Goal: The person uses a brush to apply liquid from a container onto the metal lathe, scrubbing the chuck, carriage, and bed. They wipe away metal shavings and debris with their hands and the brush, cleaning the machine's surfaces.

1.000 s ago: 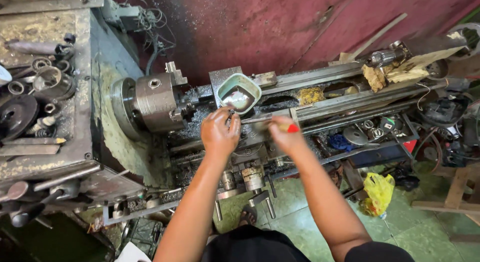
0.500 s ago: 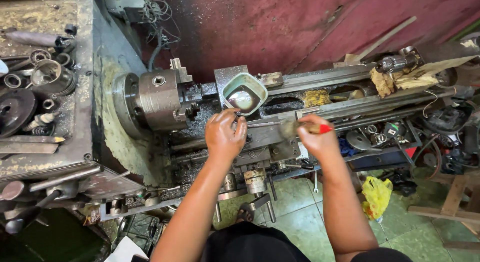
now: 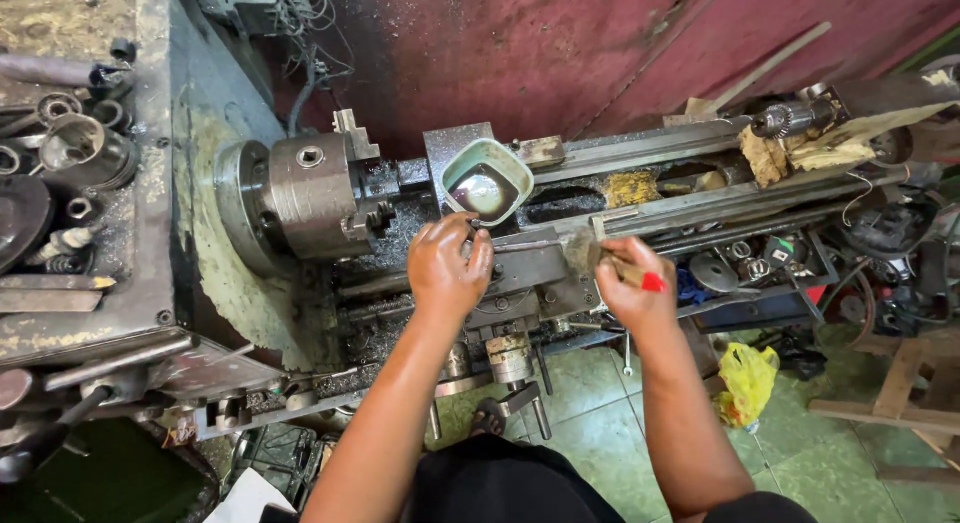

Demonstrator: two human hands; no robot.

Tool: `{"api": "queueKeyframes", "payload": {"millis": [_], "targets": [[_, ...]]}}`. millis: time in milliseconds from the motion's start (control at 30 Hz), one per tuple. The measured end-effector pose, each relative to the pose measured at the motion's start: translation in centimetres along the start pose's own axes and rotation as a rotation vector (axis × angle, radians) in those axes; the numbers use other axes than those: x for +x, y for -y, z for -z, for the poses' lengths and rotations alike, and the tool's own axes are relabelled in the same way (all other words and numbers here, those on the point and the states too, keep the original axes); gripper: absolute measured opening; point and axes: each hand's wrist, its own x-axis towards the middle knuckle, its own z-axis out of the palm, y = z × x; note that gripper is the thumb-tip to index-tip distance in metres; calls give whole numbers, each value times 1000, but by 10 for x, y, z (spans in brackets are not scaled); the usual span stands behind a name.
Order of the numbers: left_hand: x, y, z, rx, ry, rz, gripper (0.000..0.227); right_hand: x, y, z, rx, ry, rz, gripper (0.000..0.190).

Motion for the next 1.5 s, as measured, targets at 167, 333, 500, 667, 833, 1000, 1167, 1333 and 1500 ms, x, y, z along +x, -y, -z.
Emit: {"api": "queueKeyframes", "payload": {"millis": [167, 333, 500, 667, 833, 1000, 1167, 1333, 1500], "targets": [[0, 0, 1, -15, 2, -14, 27, -74, -39, -69, 252, -10, 98, 24], [6, -7, 5, -32, -7, -23, 26, -133, 8, -103, 282, 184, -29, 33], [6, -11, 8, -24, -15, -31, 28, -126, 35, -125, 328, 235, 125, 15], [9, -13, 12, -23, -27, -50, 28, -126, -14, -103, 266, 126, 65, 22], [4, -6, 5, -20, -54, -32, 27, -123, -43, -68, 474, -27, -433, 32], [3, -9, 6, -13, -49, -22, 27, -121, -9, -64, 325, -141, -282, 18], [1, -9, 6, 7, -56, -11, 28, -149, 3, -117, -30, -168, 115, 16], [4, -11, 10, 6, -61, -34, 26, -140, 37, -142, -145, -67, 290, 15], [7, -15, 14, -22, -45, -37, 29, -151, 44, -182, 288, 115, 211, 19]]}}
